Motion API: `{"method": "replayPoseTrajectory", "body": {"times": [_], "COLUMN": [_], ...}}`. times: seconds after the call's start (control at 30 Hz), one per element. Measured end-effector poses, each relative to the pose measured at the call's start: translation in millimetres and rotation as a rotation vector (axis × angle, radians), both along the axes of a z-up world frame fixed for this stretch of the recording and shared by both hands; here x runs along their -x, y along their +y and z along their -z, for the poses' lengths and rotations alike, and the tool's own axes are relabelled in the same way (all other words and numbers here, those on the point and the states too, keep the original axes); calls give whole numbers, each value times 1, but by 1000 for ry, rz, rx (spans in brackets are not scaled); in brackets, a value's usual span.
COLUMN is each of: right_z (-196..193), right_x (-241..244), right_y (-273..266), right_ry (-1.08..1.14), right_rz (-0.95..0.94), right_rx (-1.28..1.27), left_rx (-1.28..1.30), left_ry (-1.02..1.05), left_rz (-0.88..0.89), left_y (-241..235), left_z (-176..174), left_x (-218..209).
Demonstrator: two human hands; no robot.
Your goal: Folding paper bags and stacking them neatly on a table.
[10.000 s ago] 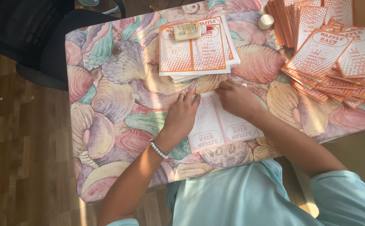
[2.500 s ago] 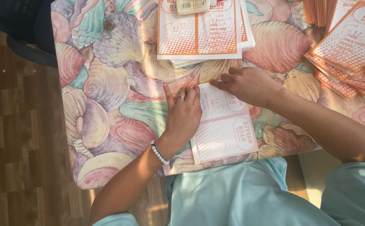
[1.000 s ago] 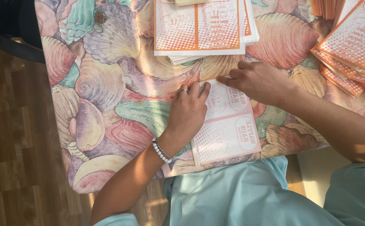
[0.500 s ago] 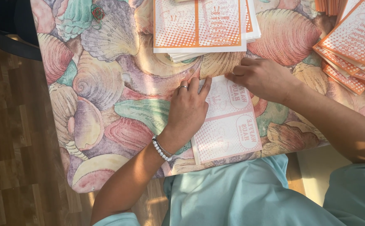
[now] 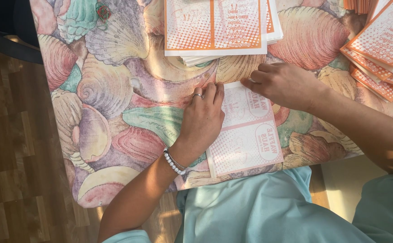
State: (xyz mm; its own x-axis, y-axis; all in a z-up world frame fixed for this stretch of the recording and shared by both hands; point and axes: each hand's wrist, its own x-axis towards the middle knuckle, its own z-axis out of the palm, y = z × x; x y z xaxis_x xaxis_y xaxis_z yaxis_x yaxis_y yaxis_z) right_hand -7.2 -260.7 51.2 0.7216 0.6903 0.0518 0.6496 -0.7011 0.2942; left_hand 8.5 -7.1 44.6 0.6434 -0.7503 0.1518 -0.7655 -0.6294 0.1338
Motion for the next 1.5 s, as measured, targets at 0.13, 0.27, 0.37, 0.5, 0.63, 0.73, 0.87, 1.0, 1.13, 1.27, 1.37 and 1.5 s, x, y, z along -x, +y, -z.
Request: {"method": "replayPoseTrajectory", "body": {"times": [0.13,0.27,0.37,0.5,0.63,0.73,0.87,1.0,1.13,1.27,1.37,1.5], "right_z": [-5,-10,-11,-14,-15,-12,-13,-16,-12,-15,-14,-16], "right_x": [0,0,1,2,4,6,9,9,8,6,4,3], "right_y": [4,7,10,12,11,10,11,14,11,13,14,15], "right_ry": [14,31,40,38,29,9,-12,3,25,26,26,8], "right_rz": [22,47,58,54,48,5,-8,2,26,55,56,38], "right_rx": [26,64,64,102,135,137,183,175,147,136,148,160], "left_rx": [24,26,24,28,37,32,35,31,35,4,-4,-18], "left_ry": [4,-29,-36,-19,-7,-8,-6,-9,9,-13,-26,-27], "left_rz": [3,10,9,1,4,6,1,-2,-6,-12,-2,2], "left_y": [1,1,1,1,1,2,1,0,-1,-1,-1,0], "left_z": [1,1,-1,-1,-1,-1,6,10,-4,-3,-4,-10], "left_x": [0,-1,-1,-1,-1,-2,-1,-2,1,0,0,1]}}
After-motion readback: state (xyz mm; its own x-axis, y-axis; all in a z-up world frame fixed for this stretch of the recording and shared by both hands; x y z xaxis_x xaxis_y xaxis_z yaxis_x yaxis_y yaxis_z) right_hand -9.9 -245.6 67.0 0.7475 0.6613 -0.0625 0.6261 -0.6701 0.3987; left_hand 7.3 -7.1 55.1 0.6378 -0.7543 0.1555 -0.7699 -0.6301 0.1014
